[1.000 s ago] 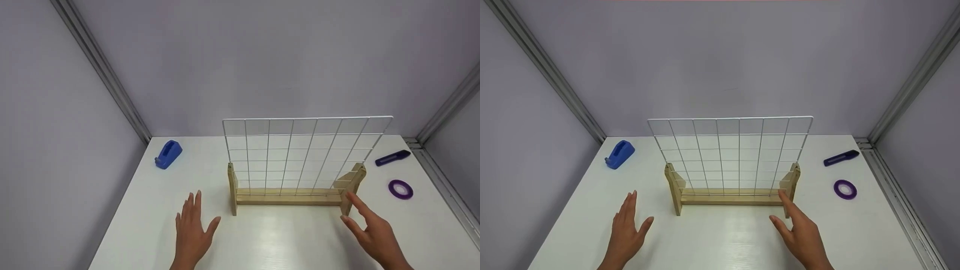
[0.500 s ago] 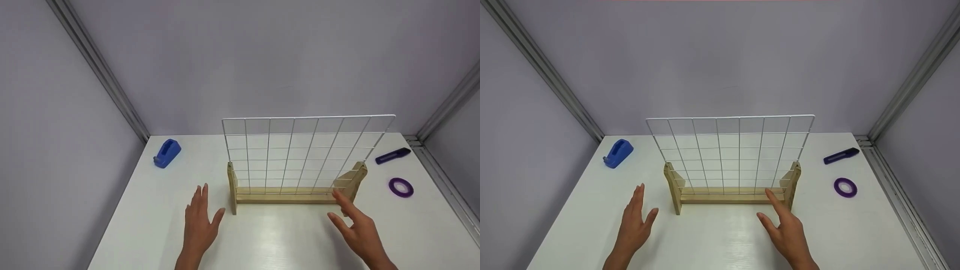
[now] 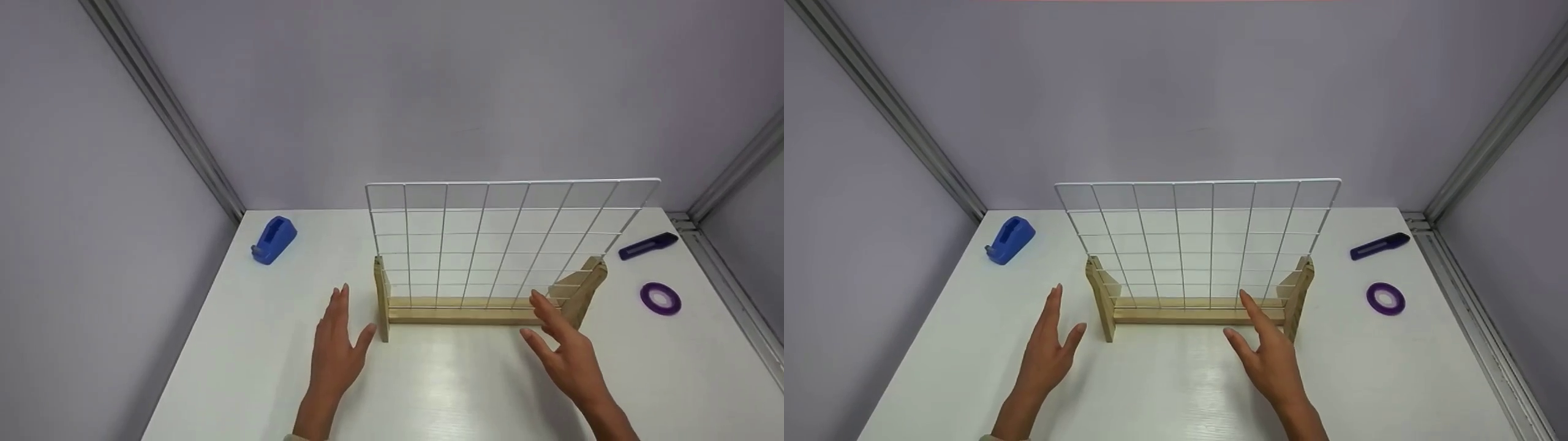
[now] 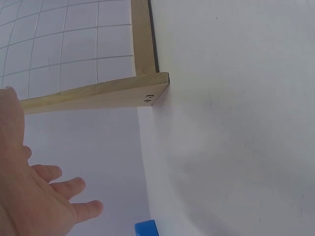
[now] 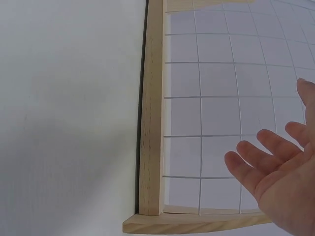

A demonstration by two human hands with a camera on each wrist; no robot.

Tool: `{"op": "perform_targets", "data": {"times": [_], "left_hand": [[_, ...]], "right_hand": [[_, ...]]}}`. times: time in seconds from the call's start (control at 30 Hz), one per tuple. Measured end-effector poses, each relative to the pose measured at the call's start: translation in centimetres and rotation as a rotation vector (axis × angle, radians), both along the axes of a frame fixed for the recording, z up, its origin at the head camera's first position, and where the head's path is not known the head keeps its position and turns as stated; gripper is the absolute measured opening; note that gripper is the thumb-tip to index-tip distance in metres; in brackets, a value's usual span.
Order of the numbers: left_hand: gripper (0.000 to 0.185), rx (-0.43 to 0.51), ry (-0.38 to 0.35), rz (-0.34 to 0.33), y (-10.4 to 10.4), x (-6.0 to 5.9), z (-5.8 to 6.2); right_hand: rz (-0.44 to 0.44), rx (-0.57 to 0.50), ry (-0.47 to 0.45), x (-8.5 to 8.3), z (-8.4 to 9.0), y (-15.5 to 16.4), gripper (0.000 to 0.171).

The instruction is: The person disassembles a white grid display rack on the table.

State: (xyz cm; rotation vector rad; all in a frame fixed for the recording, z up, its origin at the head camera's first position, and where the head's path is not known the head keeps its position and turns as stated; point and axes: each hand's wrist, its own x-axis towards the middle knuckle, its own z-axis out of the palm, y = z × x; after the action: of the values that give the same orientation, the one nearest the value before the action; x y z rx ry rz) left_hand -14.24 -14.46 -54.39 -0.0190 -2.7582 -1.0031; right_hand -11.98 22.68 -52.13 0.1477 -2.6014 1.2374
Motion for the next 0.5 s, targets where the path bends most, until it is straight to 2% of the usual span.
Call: {"op": "perform_targets", "data": {"times": [0.17,0.3,0.5], "left_hand": [[0.084,0.004,-0.009,-0.015,0.2,-0.3,-0.4],[0.084,0.013,-0.003,-0.028,0.5,-0.8,-0.6],[0.084,0.081,-0.027,-0.048,1.4,-1.4,-1.3]], "right_hand": [[-0.005,-0.046,-0.046,-0.4,-0.7,-0.5,0.071],[-0.001,-0.088,-0.045,-1.3,-0.9,-1.1,0.072],[0.002,-0.149,-0.06,-2.0,-1.1,-1.9,0.076]]}}
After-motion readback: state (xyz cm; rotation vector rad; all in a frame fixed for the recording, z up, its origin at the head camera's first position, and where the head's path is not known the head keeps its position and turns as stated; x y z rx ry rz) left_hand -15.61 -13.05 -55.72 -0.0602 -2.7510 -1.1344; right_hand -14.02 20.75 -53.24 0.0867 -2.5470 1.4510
